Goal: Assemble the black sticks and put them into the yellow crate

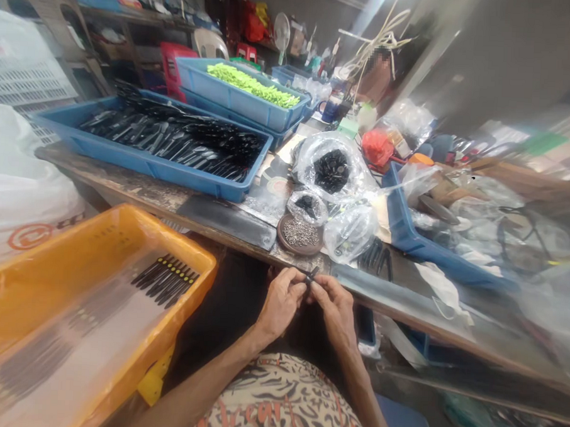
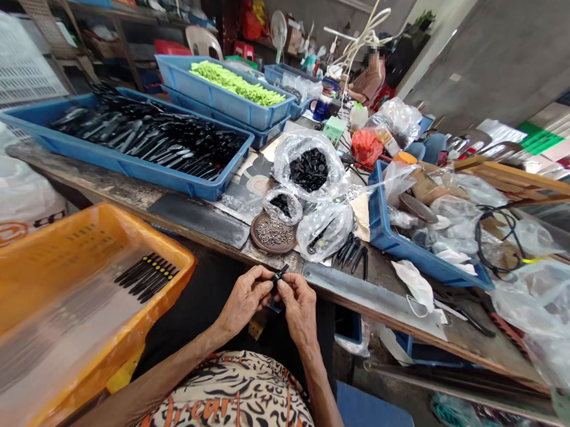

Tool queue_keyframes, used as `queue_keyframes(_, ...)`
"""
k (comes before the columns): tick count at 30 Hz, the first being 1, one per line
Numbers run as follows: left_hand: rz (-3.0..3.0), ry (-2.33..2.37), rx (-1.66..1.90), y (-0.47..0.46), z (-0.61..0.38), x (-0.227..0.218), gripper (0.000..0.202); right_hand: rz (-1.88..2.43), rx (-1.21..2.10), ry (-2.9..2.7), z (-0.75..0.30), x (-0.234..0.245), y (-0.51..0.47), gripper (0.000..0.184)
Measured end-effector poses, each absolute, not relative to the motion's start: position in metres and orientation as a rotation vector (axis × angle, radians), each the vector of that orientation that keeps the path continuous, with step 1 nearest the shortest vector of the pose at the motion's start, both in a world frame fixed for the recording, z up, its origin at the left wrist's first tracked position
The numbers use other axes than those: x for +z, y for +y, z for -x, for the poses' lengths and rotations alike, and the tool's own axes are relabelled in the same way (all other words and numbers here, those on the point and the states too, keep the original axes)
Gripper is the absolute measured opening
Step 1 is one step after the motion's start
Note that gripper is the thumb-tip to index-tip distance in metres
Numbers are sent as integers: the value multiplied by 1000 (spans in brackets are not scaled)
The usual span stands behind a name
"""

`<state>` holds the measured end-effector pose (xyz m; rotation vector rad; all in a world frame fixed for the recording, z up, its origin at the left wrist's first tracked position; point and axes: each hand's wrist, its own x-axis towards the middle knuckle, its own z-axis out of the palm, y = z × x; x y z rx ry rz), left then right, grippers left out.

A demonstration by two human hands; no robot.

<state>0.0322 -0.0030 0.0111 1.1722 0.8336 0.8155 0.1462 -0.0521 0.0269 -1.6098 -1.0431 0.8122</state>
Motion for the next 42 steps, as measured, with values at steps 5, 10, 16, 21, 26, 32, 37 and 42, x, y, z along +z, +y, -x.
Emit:
queue_keyframes(5, -1138, 829, 823, -3, -33, 12, 5, 1624, 785, -1071, -145, 28, -51, 26)
queue_keyframes(10, -1119, 829, 826, -2, -33, 14, 7, 1606, 801, -996, -142, 28, -49, 28)
queue_keyframes(16, -1114, 823, 829, -3, -33, 15, 6, 1602, 794, -961, -142, 28, -49, 27)
queue_keyframes(21, -1131, 826, 839, -3, -33, 12, 6, 1604, 794, -1008, -143, 25, -50, 26)
queue_keyframes(26, -1158, 831, 833, -3, -33, 11, 7, 1582, 800, -1017, -144, 22, -50, 23)
queue_keyframes(32, -1136, 832, 828, -3, -33, 11, 6, 1596, 780, -988, -141, 24, -49, 25)
queue_keyframes(37, -1118, 819, 825, -2, -33, 10, 6, 1637, 653, -1045, -140, 21, -49, 20)
queue_keyframes(42, -1116, 809, 824, -3, -33, 9, 6, 1647, 544, -1118, -140, 20, -50, 20)
